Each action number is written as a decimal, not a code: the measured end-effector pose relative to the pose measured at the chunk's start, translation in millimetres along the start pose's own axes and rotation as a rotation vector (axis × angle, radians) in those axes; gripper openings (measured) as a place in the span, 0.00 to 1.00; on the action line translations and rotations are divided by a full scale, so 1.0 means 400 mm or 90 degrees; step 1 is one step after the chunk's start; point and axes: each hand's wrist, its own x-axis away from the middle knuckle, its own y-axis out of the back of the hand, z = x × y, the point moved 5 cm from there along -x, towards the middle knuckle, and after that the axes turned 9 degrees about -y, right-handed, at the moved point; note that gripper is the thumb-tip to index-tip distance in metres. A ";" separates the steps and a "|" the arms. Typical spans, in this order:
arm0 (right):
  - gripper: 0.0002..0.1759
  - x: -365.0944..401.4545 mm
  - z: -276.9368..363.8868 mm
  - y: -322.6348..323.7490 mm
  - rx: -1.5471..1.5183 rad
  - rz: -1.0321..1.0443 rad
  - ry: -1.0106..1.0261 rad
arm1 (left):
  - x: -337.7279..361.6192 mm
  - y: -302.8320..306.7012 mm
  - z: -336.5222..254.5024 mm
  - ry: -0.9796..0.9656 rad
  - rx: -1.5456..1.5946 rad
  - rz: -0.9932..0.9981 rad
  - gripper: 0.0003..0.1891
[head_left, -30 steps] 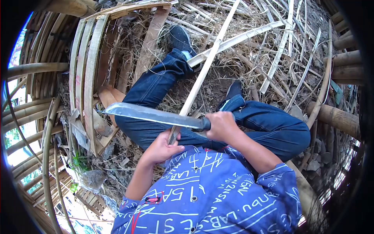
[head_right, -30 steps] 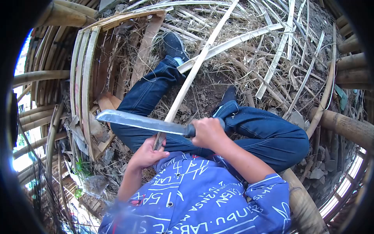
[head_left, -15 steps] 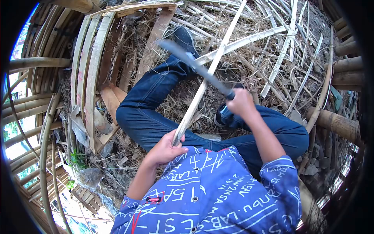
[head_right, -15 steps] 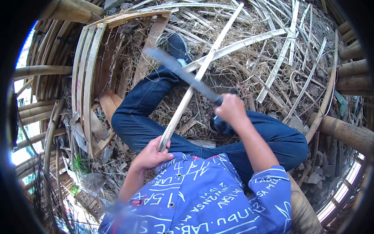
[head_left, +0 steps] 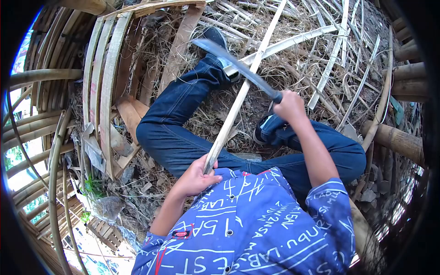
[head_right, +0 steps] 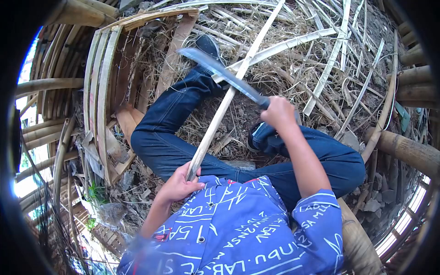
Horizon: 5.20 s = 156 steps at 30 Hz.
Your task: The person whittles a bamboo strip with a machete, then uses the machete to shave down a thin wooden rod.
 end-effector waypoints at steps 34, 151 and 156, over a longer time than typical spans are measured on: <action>0.14 0.036 0.013 0.004 0.013 0.029 0.018 | -0.021 0.017 -0.011 -0.018 -0.039 -0.028 0.17; 0.15 0.032 0.069 0.014 0.082 0.060 0.031 | -0.005 -0.010 0.006 -0.078 -0.252 -0.098 0.14; 0.13 -0.038 0.019 0.016 0.014 0.026 -0.026 | -0.009 -0.011 0.001 -0.109 -0.240 -0.107 0.14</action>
